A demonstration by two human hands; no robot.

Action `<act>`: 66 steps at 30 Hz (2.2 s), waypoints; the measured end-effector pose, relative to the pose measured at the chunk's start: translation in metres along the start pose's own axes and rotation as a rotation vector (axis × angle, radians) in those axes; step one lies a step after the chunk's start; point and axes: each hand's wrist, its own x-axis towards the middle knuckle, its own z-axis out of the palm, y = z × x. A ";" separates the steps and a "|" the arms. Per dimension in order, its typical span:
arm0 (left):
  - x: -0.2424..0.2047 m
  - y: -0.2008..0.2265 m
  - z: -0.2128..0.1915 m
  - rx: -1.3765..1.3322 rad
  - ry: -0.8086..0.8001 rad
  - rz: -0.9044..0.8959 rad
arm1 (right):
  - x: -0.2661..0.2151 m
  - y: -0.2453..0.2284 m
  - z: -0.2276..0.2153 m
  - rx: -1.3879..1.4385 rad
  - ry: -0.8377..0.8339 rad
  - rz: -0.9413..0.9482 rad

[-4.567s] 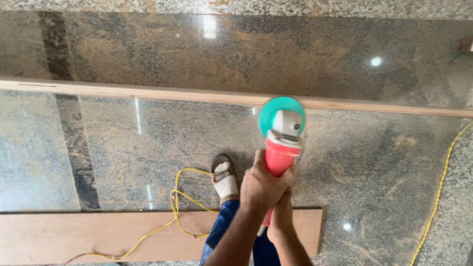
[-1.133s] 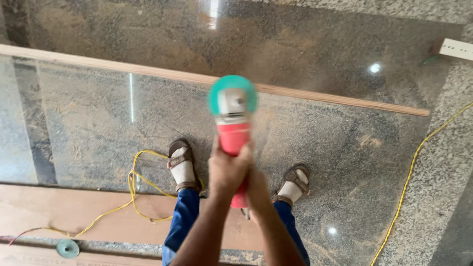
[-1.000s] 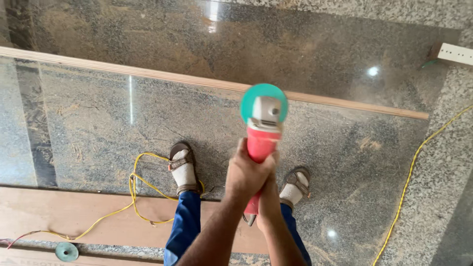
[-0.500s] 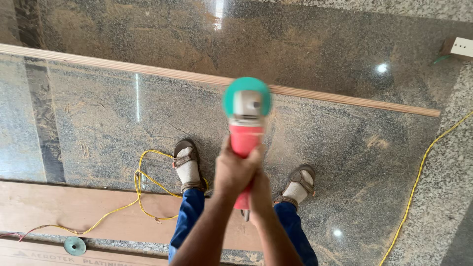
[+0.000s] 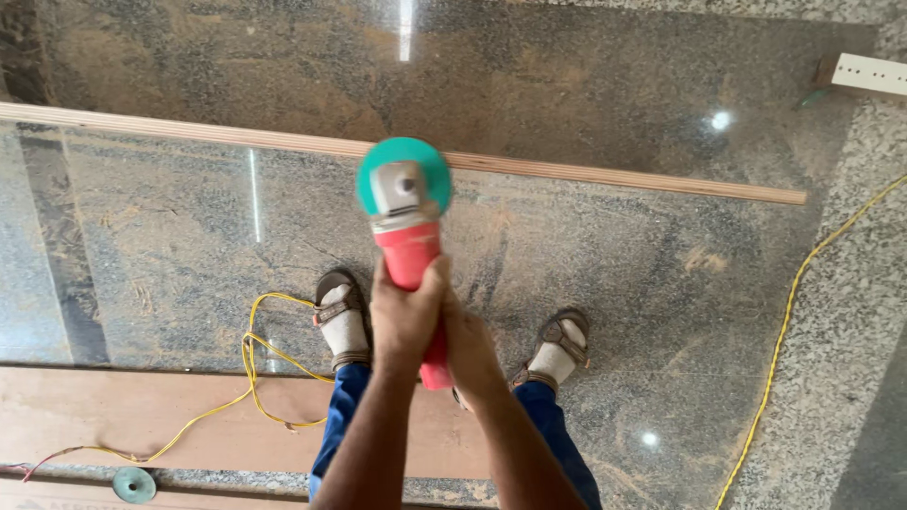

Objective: The person uses an angle grinder with a sanding disc to smooth the edges of a long wooden plank. They reposition the plank on the floor and continue sanding different sections of the wood.

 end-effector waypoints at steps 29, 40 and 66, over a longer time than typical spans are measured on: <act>-0.061 0.014 0.119 0.006 -0.090 -0.044 | -0.021 -0.003 -0.131 0.136 -0.036 0.003; -0.107 0.043 0.200 0.340 -0.333 -0.069 | -0.032 0.019 -0.225 0.764 -0.315 -0.401; -0.053 0.028 0.094 0.354 -0.292 -0.068 | -0.035 0.010 -0.092 0.327 0.255 0.123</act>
